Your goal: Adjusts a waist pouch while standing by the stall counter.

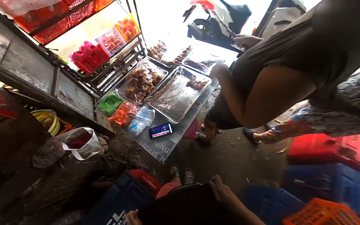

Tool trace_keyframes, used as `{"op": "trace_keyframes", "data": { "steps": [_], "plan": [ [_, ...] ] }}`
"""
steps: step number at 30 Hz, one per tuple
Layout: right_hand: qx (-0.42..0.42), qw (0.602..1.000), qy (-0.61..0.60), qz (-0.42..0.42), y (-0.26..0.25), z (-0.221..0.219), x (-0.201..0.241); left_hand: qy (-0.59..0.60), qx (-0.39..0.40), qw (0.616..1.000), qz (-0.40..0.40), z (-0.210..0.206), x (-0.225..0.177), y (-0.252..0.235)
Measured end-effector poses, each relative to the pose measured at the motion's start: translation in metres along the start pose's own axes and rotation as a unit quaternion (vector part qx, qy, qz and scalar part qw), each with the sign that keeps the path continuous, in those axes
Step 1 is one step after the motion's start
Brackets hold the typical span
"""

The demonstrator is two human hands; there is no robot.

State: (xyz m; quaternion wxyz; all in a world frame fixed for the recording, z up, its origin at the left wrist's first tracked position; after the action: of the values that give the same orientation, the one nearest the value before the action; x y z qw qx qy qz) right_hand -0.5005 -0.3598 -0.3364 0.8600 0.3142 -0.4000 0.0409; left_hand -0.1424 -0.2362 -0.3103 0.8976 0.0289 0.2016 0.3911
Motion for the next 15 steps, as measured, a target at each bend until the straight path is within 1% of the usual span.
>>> {"op": "trace_keyframes", "data": {
  "steps": [1,2,3,5,7,9,10,11,12,13,14,15],
  "plan": [
    [-0.011,1.0,0.003,0.018,-0.005,0.0,-0.006,0.002,0.039,0.999,0.013,-0.024,0.023,-0.003],
    [-0.02,0.999,0.008,0.03,-0.007,0.003,-0.014,-0.006,0.066,0.998,0.006,-0.043,0.039,0.0],
    [-0.029,0.999,0.027,0.03,-0.01,0.01,-0.021,-0.01,0.077,0.997,-0.014,-0.052,0.04,0.004],
    [-0.035,0.997,0.074,0.005,-0.024,0.025,-0.041,-0.007,0.083,0.994,-0.076,-0.039,0.008,0.007],
    [-0.036,0.995,0.096,-0.011,-0.034,0.031,-0.071,0.013,0.057,0.984,-0.17,-0.019,-0.03,0.013],
    [0.01,0.998,0.061,-0.013,-0.035,0.02,-0.092,0.03,-0.001,0.963,-0.267,-0.004,-0.048,0.02],
    [0.051,0.998,0.025,-0.009,-0.032,0.014,-0.096,0.031,-0.016,0.956,-0.292,-0.002,-0.05,0.022],
    [0.095,0.995,-0.021,-0.009,-0.029,0.007,-0.099,0.028,-0.018,0.952,-0.303,-0.001,-0.048,0.023],
    [0.121,0.99,-0.073,-0.012,-0.025,0.0,-0.102,0.024,-0.017,0.954,-0.3,-0.002,-0.045,0.022],
    [0.127,0.985,-0.113,-0.028,-0.023,-0.003,-0.108,0.025,-0.015,0.959,-0.283,-0.003,-0.041,0.02],
    [0.111,0.985,-0.118,-0.051,-0.022,-0.002,-0.117,0.028,-0.006,0.966,-0.256,-0.004,-0.037,0.016],
    [0.088,0.989,-0.09,-0.076,-0.022,0.0,-0.131,0.039,0.017,0.973,-0.225,-0.008,-0.033,0.013]
  ]
}}
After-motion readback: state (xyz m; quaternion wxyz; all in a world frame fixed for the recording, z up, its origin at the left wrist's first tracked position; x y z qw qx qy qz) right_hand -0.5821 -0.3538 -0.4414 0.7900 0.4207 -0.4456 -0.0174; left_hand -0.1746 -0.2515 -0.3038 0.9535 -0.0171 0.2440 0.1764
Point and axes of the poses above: each hand's wrist, its own y-axis away from the middle knuckle, its own z-axis out of the back of the hand, x = y × z, the point moved 9 cm from there along -y, towards the middle knuckle, and after that the axes turned 2 degrees about z, right-handed, at the moved point
